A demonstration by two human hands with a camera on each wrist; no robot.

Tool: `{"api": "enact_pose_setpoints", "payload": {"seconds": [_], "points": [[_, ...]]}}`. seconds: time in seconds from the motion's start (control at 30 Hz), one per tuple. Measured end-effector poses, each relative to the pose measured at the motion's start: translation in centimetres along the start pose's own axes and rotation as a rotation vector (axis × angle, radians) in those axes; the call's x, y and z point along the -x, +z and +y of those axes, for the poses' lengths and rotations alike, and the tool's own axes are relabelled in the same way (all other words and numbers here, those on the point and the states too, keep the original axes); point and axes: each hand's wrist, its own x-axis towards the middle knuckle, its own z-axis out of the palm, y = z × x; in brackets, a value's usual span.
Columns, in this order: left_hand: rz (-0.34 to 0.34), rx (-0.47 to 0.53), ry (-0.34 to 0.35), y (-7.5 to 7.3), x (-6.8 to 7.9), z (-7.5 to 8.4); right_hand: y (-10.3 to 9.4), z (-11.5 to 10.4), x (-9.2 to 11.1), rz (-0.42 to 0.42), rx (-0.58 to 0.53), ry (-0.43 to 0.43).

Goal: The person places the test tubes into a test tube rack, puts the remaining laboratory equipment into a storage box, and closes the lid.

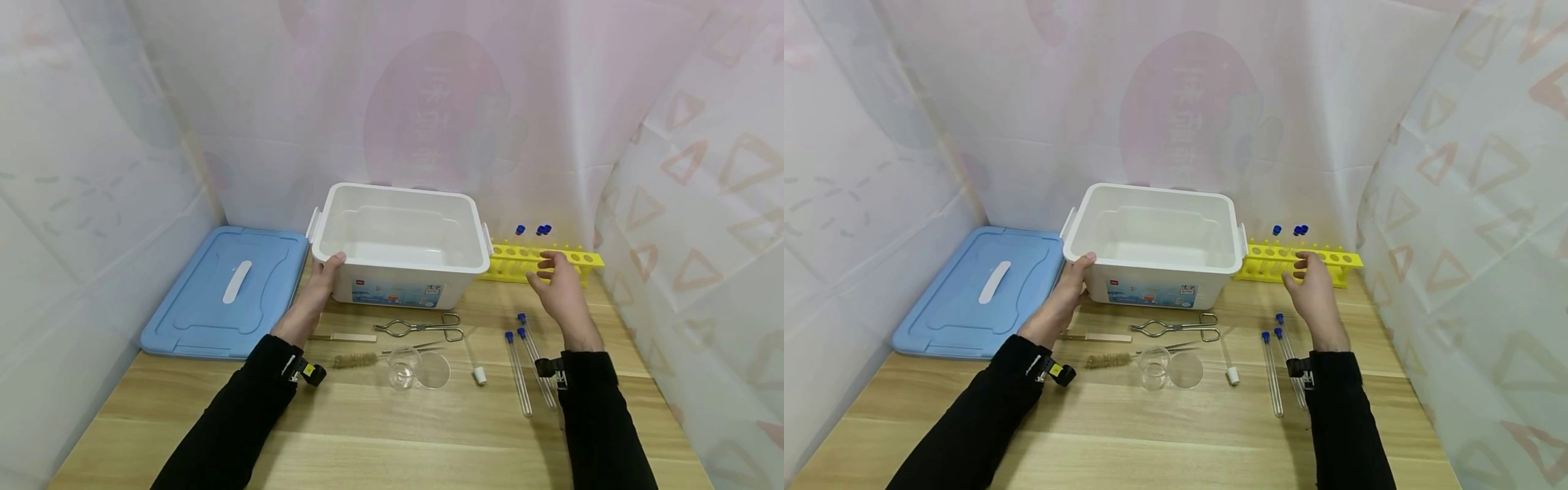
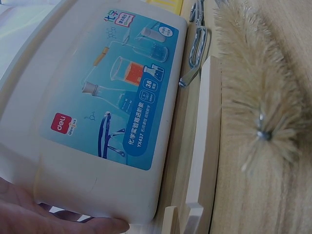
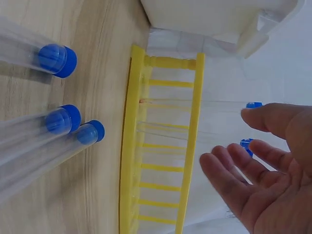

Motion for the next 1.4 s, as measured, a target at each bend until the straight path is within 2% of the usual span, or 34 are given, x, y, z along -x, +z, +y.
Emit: {"api": "enact_pose_setpoints", "payload": {"seconds": [0.3, 0.7, 1.03, 1.4], "points": [[-0.002, 0.003, -0.007, -0.1, 0.0, 0.0, -0.6, 0.2, 1.0, -0.177, 0.049, 0.065], [0.001, -0.002, -0.009, 0.1, 0.0, -0.2, -0.5, 0.7, 1.4, -0.332, 0.224, 0.010], [-0.004, -0.008, 0.001, 0.0, 0.1, -0.1, -0.3, 1.0, 1.4, -0.390, 0.304, 0.003], [-0.006, -0.006, 0.006, 0.1, 0.0, 0.0, 0.1, 1.3, 1.4, -0.457, 0.332, 0.113]]}}
